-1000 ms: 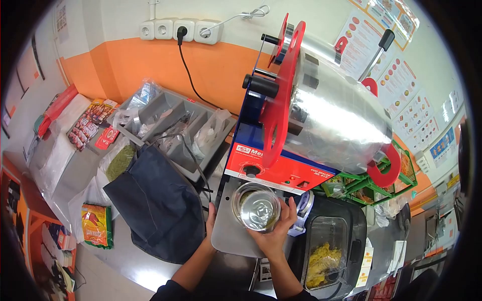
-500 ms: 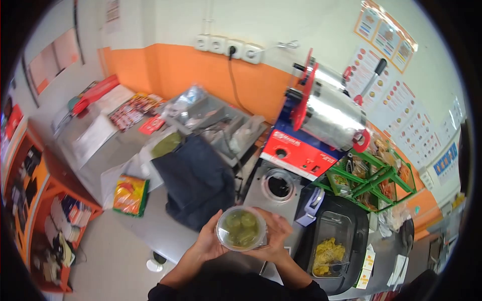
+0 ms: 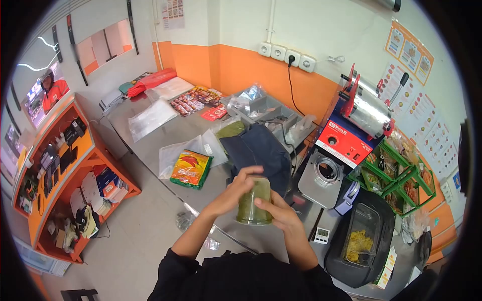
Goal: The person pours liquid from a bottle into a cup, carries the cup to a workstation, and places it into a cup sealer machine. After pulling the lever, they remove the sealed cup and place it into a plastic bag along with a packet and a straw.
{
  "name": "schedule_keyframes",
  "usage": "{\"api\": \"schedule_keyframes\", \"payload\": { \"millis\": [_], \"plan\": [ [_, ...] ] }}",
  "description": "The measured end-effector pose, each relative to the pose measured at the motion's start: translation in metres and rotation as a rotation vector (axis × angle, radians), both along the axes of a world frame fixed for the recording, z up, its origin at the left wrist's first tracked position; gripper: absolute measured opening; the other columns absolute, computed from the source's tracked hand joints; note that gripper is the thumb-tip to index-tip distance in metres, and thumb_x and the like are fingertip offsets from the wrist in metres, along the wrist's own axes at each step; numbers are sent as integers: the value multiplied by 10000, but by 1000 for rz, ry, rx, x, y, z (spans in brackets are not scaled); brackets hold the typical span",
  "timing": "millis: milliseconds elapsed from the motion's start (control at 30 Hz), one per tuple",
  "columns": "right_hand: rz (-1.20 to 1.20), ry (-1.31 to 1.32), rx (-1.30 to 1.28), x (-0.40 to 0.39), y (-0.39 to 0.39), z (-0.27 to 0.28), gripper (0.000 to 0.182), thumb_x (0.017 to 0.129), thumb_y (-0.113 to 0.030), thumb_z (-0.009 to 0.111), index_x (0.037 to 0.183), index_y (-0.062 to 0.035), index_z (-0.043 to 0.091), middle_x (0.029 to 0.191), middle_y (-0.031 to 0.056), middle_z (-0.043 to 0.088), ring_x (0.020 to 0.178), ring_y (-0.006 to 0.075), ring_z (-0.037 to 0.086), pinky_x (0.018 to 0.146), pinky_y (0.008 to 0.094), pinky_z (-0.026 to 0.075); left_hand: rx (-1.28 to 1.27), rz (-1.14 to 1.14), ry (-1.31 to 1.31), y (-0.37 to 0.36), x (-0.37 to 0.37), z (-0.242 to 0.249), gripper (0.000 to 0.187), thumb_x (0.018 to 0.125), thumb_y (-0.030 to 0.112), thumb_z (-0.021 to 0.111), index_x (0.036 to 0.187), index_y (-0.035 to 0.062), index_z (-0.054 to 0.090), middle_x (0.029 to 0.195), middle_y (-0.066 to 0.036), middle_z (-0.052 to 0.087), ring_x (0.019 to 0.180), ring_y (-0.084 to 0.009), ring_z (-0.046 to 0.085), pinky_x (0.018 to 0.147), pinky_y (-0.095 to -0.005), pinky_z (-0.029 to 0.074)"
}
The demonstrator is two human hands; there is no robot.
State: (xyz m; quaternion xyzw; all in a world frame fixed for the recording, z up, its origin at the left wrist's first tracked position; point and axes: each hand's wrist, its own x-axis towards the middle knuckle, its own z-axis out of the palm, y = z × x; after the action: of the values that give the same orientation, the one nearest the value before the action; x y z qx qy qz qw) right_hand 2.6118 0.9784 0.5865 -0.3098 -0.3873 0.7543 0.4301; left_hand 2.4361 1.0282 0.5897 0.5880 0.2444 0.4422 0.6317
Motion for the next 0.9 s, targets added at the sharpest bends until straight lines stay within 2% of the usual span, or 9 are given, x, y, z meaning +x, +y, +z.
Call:
{"api": "schedule_keyframes", "payload": {
  "millis": [100,167,200,333,400,433,633,767,900],
  "plan": [
    [-56,-142,197,-35,2,18,631,836,-184,731,1338,0,396,1174,91,586,1093,168,567,927,315,461,-210,192,-364,-3,-26,-16,654,943,571,343,1410,114,362,1398,-129,456,1238,-256,436,1076,-451,283],
    [-397,-520,809,-57,9,2,643,811,-161,749,1316,4,387,1163,106,585,1077,173,578,933,323,463,-828,101,-979,-22,-32,-44,755,899,649,327,1415,102,389,1422,-139,444,1305,-286,400,1108,-474,249],
    [-608,-734,1003,-74,6,14,646,772,-144,780,1275,4,403,1145,117,596,1043,192,599,913,338,481,-816,113,-998,-29,-32,-45,755,899,649,327,1415,102,389,1422,-139,444,1305,-286,400,1108,-474,249],
    [-466,15,307,-111,16,6,724,698,-146,834,1267,-12,408,1109,143,607,995,237,621,853,346,506,-951,-27,-1014,-42,-47,-42,807,872,679,329,1376,57,429,1407,-150,457,1316,-302,406,1108,-475,268],
    [-618,-348,643,-134,12,16,716,701,-131,829,1268,-14,407,1106,139,604,994,233,618,851,343,506,-931,-102,-1106,-41,-66,-37,801,879,670,321,1370,45,427,1423,-160,434,1327,-295,398,1126,-457,252],
    [-753,-722,972,-145,9,18,708,705,-116,824,1268,-16,407,1102,136,602,993,228,615,849,340,506,-938,-102,-1106,-42,-73,-41,801,879,670,321,1370,45,427,1423,-160,434,1327,-295,398,1126,-457,252],
    [-870,-422,691,-191,-4,-7,716,699,-119,828,1261,-9,398,1111,147,580,984,229,607,841,336,498,-985,-224,-1106,-57,-113,-42,792,864,675,407,1380,74,428,1439,-138,423,1319,-296,408,1127,-462,256],
    [-774,-544,660,-209,-24,-45,635,793,-183,756,1281,0,394,1176,156,542,1086,257,559,933,371,443,-862,-155,-1032,-67,-134,-46,706,870,647,451,1385,166,428,1415,-105,442,1295,-300,428,1110,-466,284],
    [-830,-877,737,-151,-15,-80,533,889,-253,649,1290,4,407,1201,146,528,1114,268,535,958,383,415,-587,156,-316,-44,-160,-74,564,843,418,652,1328,197,469,1344,-136,435,1226,-325,457,1049,-463,358]
  ]
}}
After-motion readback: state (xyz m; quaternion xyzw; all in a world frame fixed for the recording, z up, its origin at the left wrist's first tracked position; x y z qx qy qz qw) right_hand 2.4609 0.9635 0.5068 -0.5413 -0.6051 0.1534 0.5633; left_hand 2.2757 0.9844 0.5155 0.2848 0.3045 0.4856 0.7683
